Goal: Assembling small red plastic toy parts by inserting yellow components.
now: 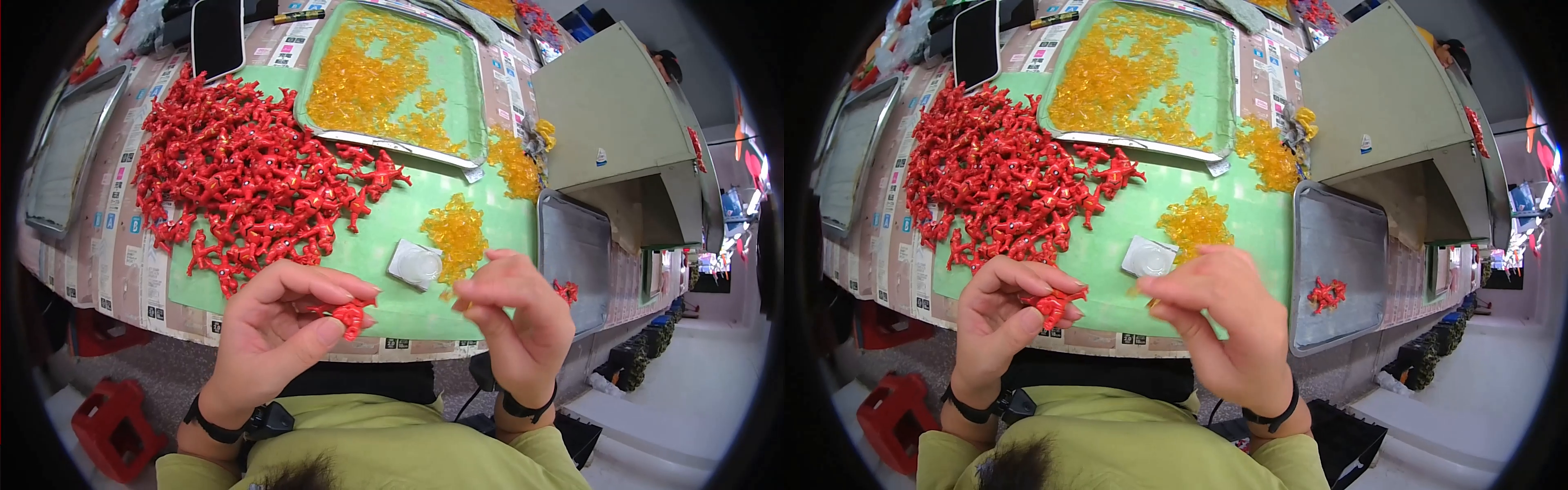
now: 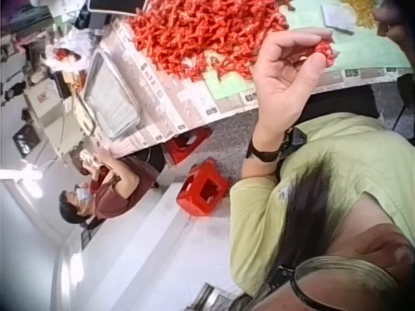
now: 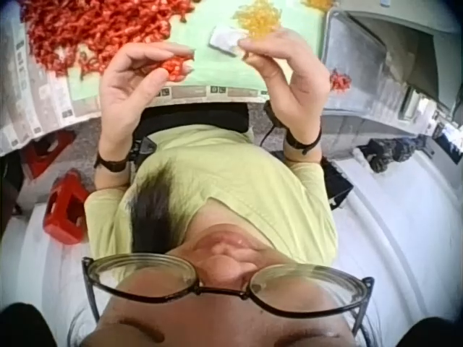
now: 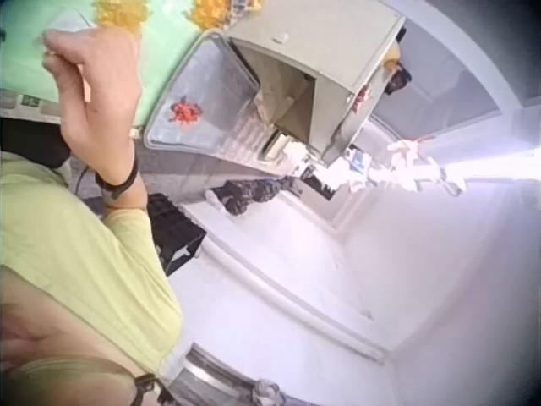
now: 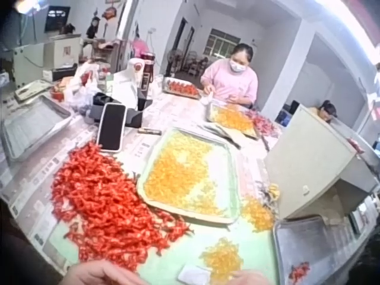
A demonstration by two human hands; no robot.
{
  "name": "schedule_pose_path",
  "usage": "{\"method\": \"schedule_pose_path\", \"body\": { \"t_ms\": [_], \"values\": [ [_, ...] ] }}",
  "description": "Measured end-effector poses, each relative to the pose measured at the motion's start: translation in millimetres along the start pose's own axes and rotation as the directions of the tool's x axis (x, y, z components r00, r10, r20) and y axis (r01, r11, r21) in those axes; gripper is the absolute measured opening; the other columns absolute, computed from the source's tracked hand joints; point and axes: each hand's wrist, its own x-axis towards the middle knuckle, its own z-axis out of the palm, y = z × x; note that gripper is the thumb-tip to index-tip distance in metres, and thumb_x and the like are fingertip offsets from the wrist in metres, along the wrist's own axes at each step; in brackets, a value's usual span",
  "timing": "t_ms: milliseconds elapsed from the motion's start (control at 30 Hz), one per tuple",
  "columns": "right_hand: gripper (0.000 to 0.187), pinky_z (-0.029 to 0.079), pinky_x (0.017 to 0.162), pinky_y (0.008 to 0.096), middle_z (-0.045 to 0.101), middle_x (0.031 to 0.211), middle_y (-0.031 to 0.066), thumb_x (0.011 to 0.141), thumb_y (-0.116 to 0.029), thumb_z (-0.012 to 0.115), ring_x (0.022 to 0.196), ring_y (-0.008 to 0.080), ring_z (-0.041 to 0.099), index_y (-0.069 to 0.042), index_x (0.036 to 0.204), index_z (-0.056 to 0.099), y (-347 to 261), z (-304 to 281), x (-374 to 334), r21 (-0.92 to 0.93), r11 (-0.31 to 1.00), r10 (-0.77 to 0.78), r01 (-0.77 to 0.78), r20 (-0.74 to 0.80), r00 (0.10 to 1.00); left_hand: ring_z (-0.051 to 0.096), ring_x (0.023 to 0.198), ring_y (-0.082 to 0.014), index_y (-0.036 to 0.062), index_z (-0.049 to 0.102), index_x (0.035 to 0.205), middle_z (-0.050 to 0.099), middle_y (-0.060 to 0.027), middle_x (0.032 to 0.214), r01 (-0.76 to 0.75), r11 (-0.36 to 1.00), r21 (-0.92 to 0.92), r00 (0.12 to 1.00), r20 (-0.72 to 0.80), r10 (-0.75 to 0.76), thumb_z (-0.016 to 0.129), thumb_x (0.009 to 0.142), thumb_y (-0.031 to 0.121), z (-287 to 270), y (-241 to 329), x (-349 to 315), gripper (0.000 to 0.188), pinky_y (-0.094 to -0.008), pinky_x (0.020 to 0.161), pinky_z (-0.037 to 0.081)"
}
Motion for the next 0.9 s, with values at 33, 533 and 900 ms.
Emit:
{"method": "schedule_pose_path", "body": {
  "t_ms": [33, 533, 900],
  "values": [
    [0.022, 0.042, 0.084, 0.0379, 0.063, 0.078, 0.0037, 0.076, 0.000, 0.068, 0.072, 0.0192, 0.059, -0.006, 0.096, 0.066, -7, 3, 0, 0.107, 0.994, 0.018, -0.022, 0.043, 0.999, 0.062, 0.093, -0.0214, 0.0000, 0.050, 0.100, 0.058, -0.0258, 0.109, -0.002, 0.999, -0.051, 1.000, 0.017, 0.003, 0.061, 0.087, 0.010, 3, 0, 1, 0.020, -0.0323, 0.080, 0.053],
    [0.020, 0.042, 0.080, 0.0376, 0.065, 0.079, 0.0026, 0.078, -0.003, 0.068, 0.073, 0.0184, 0.061, -0.008, 0.097, 0.066, -20, 33, 13, 0.274, 0.960, 0.004, -0.056, 0.185, 0.983, 0.059, 0.105, -0.0292, 0.0006, 0.051, 0.100, 0.058, -0.0271, 0.110, -0.043, 0.996, -0.082, 0.997, 0.056, 0.048, 0.061, 0.085, 0.006, -3, 0, -1, 0.018, -0.0420, 0.092, 0.047],
    [0.015, 0.041, 0.083, 0.0358, 0.065, 0.074, 0.0010, 0.078, 0.000, 0.067, 0.072, 0.0154, 0.063, -0.007, 0.091, 0.064, -26, 39, 0, 0.300, 0.949, 0.051, -0.098, 0.163, 0.985, 0.060, 0.100, -0.0213, -0.0004, 0.061, 0.095, 0.061, -0.0188, 0.107, -0.147, 0.988, 0.039, 0.984, 0.106, 0.142, 0.061, 0.082, -0.006, -7, 0, -6, 0.014, -0.0318, 0.085, 0.050]
  ]
}}
